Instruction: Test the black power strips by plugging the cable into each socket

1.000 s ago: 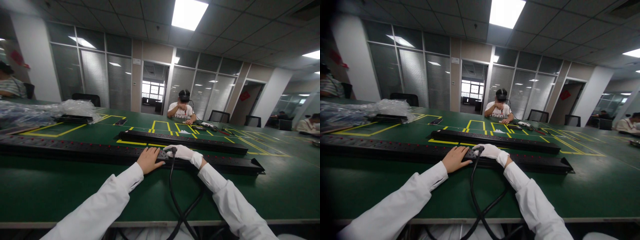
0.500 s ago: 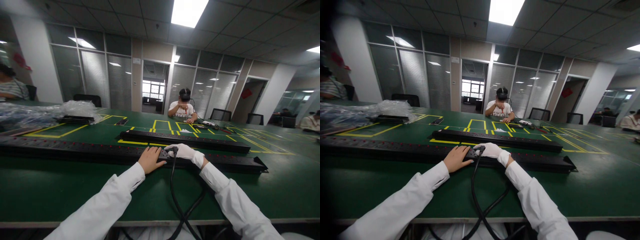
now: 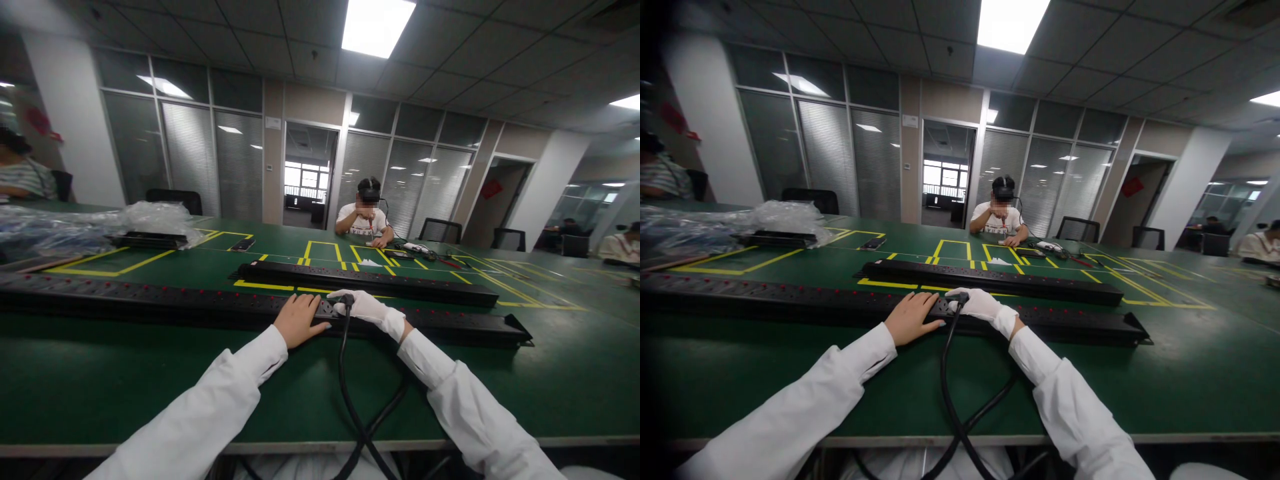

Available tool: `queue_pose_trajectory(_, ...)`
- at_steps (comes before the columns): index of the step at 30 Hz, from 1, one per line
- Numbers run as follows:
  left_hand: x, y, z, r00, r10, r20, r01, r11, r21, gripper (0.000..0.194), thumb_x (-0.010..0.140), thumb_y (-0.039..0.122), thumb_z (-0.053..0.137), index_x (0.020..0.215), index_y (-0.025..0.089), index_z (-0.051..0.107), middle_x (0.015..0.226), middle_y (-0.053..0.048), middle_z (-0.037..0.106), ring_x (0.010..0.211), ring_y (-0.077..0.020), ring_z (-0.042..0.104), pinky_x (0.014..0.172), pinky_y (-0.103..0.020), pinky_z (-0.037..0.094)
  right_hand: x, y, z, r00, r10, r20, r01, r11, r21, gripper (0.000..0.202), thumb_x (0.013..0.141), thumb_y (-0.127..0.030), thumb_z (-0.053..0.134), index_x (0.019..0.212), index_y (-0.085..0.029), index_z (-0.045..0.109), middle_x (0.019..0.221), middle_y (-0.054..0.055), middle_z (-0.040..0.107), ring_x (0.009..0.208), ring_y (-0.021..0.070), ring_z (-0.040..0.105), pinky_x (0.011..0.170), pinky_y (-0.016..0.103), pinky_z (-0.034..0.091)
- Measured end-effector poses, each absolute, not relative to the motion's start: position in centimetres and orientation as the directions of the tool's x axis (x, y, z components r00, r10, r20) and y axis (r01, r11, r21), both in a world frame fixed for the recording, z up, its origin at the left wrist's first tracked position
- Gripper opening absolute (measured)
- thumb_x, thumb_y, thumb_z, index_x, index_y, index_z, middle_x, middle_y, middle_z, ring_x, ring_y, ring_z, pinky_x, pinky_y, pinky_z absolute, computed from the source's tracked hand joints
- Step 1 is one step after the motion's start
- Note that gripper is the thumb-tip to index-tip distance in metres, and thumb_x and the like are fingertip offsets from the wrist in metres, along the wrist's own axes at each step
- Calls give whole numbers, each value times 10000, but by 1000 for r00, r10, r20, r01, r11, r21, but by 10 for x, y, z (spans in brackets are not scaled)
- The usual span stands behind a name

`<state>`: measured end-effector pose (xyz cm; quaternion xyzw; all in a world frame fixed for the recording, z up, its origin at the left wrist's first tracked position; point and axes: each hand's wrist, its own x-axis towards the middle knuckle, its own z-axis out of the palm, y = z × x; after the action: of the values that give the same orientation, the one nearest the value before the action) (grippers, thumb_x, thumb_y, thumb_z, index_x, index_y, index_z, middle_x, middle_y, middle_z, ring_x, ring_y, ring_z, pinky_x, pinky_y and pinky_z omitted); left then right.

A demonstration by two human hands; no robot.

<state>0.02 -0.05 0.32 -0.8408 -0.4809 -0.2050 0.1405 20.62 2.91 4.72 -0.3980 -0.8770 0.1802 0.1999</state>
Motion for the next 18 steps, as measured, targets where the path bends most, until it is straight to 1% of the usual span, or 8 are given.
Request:
queue_pose_trajectory(2, 0, 0, 3, 455, 752, 477, 865, -500, -37, 633, 773, 595, 384, 1240, 167, 387, 1117, -118, 542, 1058, -258, 468, 945, -402, 275, 205, 29, 44, -562, 798, 218, 665, 593, -455, 413, 775, -433, 497, 1138, -243, 540, 957, -5, 640, 840, 135, 590, 754, 241, 439)
queue_pose_trajectory(5, 0, 0, 4, 455, 751, 478, 864, -502, -35, 634, 773, 593, 387, 1243, 166, 385, 1126, -123, 538, 1067, -262, 464, 946, -404, 275, 204, 24, 43, -454, 861, 231, 785, 509, -353, 443, 755, -495, 506, 1149, -293, 525, 905, -11, 647, 827, 159, 596, 732, 261, 442)
queue_pose_trajectory(7, 0, -1, 4, 456, 753, 474, 863, -504, -31, 635, 773, 588, 390, 1244, 163, 385, 1125, -124, 539, 1066, -263, 465, 947, -405, 276, 204, 20, 44, -404, 876, 265, 831, 472, -294, 526, 731, -521, 523, 1212, -318, 462, 889, -14, 644, 821, 171, 598, 729, 276, 442)
queue_pose_trajectory(8, 0, -1, 4, 458, 753, 473, 862, -506, -30, 632, 773, 582, 393, 1244, 160, 385, 1126, -124, 540, 1066, -264, 466, 948, -407, 275, 204, 17, 45, -399, 867, 298, 833, 478, -278, 584, 715, -513, 544, 1252, -326, 411, 918, -17, 636, 838, 172, 595, 741, 280, 440)
queue_pose_trajectory(10, 0, -1, 5, 460, 752, 473, 861, -508, -30, 620, 777, 562, 399, 1242, 152, 387, 1129, -127, 538, 1067, -265, 466, 948, -409, 275, 203, 12, 48, -435, 818, 377, 797, 545, -263, 683, 694, -448, 587, 1309, -332, 314, 1030, -20, 600, 909, 161, 574, 792, 277, 427)
queue_pose_trajectory(11, 0, -1, 5, 460, 751, 475, 861, -507, -31, 611, 779, 550, 404, 1240, 149, 388, 1131, -127, 537, 1069, -265, 464, 948, -410, 275, 203, 9, 49, -465, 781, 416, 766, 591, -252, 702, 693, -405, 595, 1321, -328, 291, 1081, -18, 577, 950, 154, 556, 820, 273, 417)
queue_pose_trajectory(14, 0, -1, 4, 460, 748, 479, 861, -507, -34, 591, 777, 526, 421, 1235, 152, 391, 1126, -127, 536, 1075, -266, 459, 944, -412, 278, 202, 4, 54, -556, 660, 505, 683, 709, -174, 678, 707, -329, 580, 1323, -299, 297, 1153, 9, 529, 1040, 157, 501, 888, 297, 386)
queue_pose_trajectory(18, -1, 0, 4, 467, 743, 479, 857, -514, -38, 595, 773, 535, 424, 1228, 153, 391, 1114, -127, 535, 1072, -267, 454, 938, -418, 283, 200, -2, 59, -659, 515, 548, 618, 786, 3, 677, 706, -283, 584, 1324, -257, 310, 1253, 63, 447, 1131, 200, 417, 950, 371, 335)
